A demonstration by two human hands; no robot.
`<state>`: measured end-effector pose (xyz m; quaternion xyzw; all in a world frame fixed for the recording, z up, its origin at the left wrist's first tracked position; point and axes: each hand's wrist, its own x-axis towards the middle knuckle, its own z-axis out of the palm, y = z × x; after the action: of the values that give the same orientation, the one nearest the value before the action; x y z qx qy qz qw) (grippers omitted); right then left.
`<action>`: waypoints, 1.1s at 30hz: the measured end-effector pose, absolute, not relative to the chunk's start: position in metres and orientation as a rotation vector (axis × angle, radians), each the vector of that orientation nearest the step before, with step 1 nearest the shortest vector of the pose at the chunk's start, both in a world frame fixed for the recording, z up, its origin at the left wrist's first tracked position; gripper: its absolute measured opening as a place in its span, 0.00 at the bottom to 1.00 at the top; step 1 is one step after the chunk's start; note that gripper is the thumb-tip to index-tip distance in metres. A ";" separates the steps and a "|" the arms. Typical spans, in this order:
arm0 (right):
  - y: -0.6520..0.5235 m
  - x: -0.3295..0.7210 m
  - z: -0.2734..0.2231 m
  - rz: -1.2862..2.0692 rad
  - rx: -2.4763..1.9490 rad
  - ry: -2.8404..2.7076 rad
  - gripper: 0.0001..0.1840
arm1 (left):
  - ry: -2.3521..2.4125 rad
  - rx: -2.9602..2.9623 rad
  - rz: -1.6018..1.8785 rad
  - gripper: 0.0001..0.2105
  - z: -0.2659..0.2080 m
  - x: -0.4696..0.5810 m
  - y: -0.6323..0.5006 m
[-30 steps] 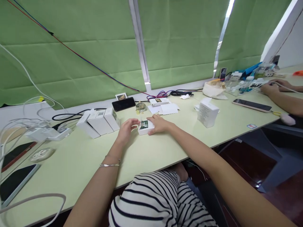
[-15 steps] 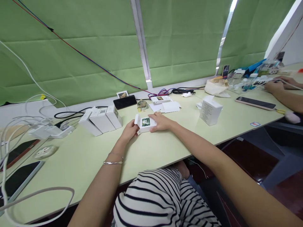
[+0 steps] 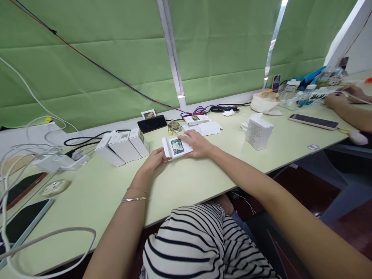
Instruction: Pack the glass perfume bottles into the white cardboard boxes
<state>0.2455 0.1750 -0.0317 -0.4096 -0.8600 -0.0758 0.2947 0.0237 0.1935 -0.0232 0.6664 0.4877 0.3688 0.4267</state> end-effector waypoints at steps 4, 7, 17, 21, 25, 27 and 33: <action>0.172 0.243 -0.027 -0.315 -0.985 -2.336 0.40 | 1.113 1.591 0.938 0.23 -0.023 0.022 0.190; 0.168 0.241 -0.024 -0.321 -0.989 -2.388 0.38 | 1.001 1.497 0.944 0.25 -0.024 0.022 0.189; 0.166 0.237 -0.025 -0.230 -1.050 -2.405 0.45 | 0.984 1.366 0.965 0.17 -0.020 0.030 0.185; 0.166 0.236 -0.024 -0.231 -1.074 -2.404 0.45 | 1.030 1.352 0.998 0.17 -0.019 0.029 0.184; 0.164 0.237 -0.021 -0.197 -1.078 -2.415 0.44 | 0.983 1.371 0.902 0.20 -0.016 0.027 0.184; 0.163 0.237 -0.020 -0.178 -1.075 -2.420 0.44 | 0.966 1.386 0.873 0.21 -0.016 0.026 0.184; 0.161 0.237 -0.019 -0.128 -1.075 -2.442 0.42 | 1.003 1.401 0.876 0.21 -0.018 0.028 0.184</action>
<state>0.2374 0.1613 -0.0189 -0.3913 -0.8890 -0.0465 0.2331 0.0280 0.1835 -0.0175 0.5965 0.4270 0.3729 0.5682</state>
